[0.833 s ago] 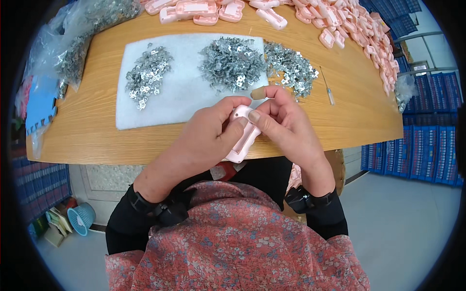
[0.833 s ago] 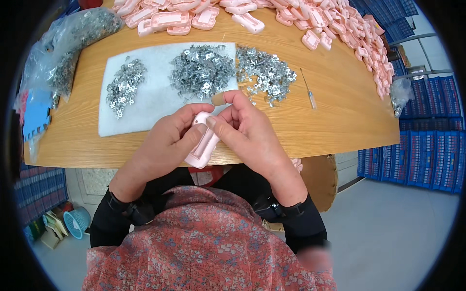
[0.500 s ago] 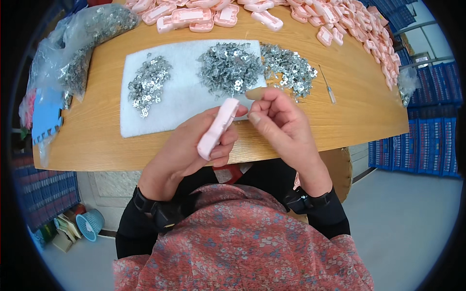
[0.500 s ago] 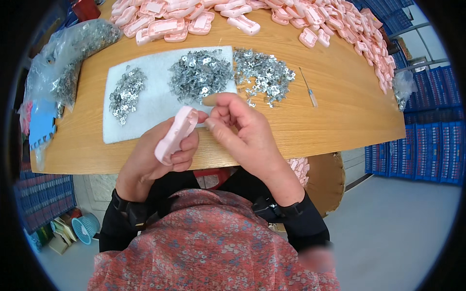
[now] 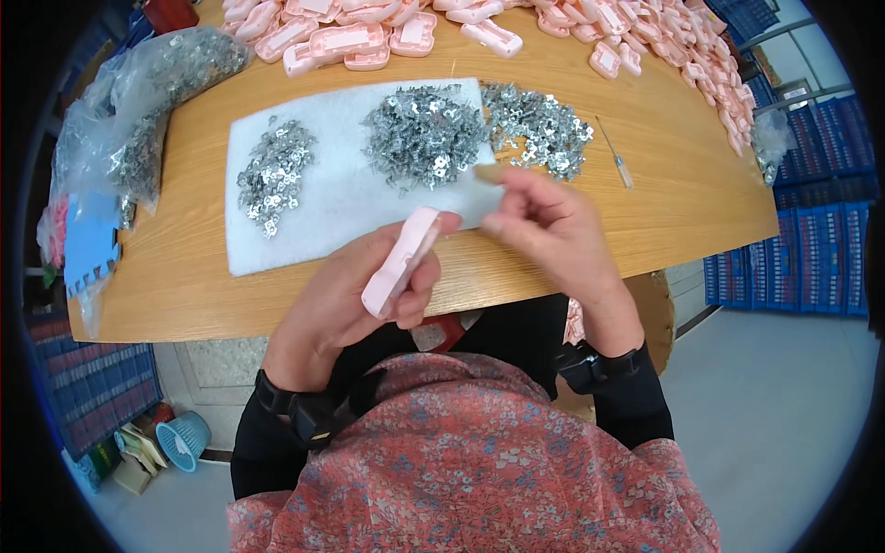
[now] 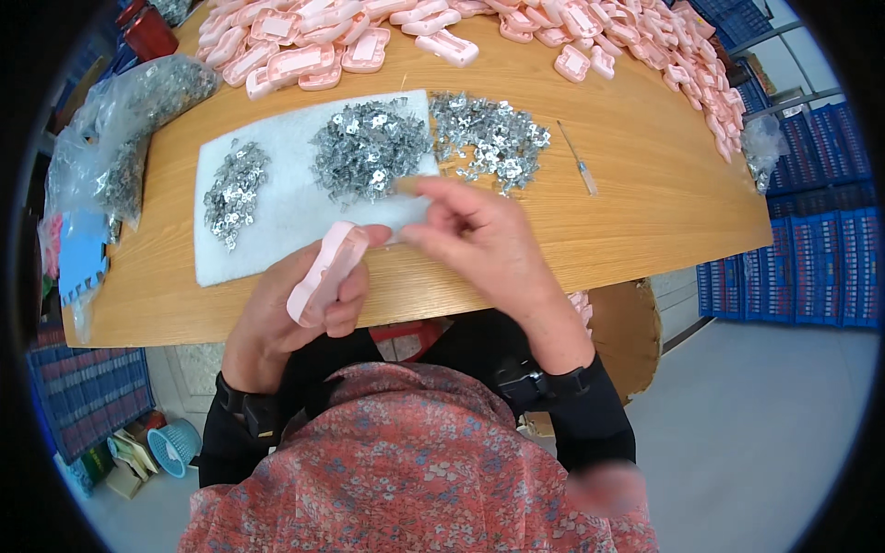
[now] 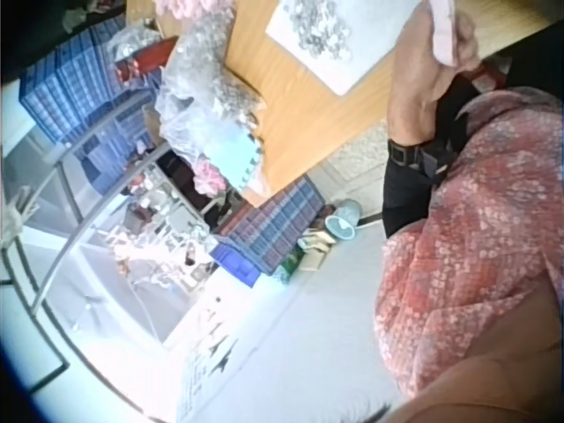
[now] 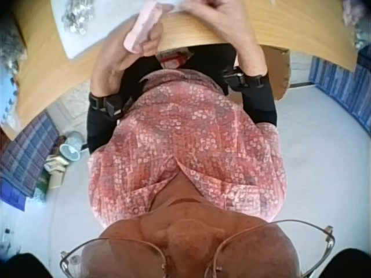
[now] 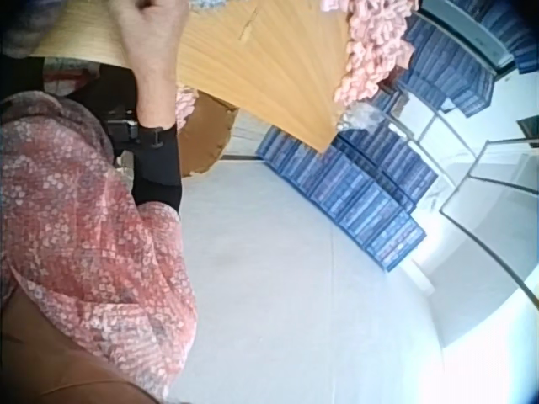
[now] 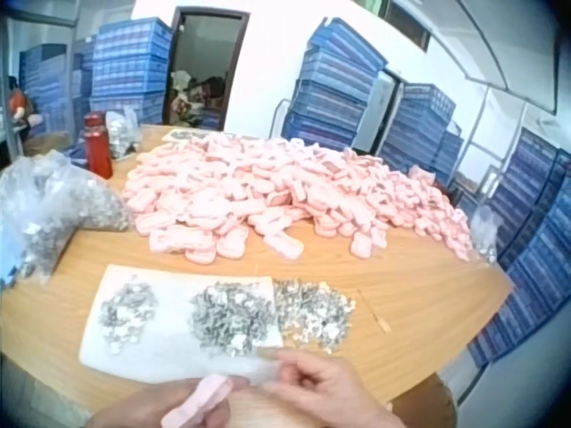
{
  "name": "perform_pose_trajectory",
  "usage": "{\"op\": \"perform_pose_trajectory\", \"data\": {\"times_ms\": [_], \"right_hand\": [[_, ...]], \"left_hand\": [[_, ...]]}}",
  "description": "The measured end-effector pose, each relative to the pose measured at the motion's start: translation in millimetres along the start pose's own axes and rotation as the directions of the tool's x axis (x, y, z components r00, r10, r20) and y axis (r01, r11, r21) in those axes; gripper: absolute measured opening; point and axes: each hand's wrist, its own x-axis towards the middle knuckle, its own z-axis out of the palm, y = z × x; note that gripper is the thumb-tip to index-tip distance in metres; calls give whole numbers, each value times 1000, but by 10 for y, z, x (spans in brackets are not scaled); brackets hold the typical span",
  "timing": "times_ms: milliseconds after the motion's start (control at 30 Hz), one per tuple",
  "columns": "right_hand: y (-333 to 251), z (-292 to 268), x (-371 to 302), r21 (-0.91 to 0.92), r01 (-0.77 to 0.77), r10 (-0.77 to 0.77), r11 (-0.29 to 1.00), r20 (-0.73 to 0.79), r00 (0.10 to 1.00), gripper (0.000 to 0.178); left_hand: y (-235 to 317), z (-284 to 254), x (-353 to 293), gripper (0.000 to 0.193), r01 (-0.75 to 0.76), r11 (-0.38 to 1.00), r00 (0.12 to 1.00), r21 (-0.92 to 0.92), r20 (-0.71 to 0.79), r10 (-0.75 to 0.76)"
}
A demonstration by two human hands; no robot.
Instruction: The person sits at a wooden table and repeatedly assembles small pink plastic housings. They pick up individual metal components from a white foam sheet and insert them into the plastic parts by hand. The person handles the items one at a time, placing the assembled units into a pile on the table.
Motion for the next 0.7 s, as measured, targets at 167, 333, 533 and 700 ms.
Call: {"op": "perform_pose_trajectory", "data": {"times_ms": [167, 333, 533, 700], "right_hand": [[170, -386, -67, -333, -53, -33, 941, -248, 968, 21], [367, -363, -73, -533, 26, -154, 846, -196, 968, 18], [356, -265, 51, -575, 49, -204, 817, -207, 957, 19], [251, -289, 136, -531, -18, -129, 847, -237, 963, 18]], "left_hand": [[88, 110, -54, 56, -132, 980, 945, 151, -279, 170], [86, -79, -128, 45, -178, 981, 955, 81, -227, 192], [55, -11, -142, 39, -268, 958, 928, 103, -240, 285], [102, -110, -292, 50, -274, 957, 921, 99, -258, 291]]}}
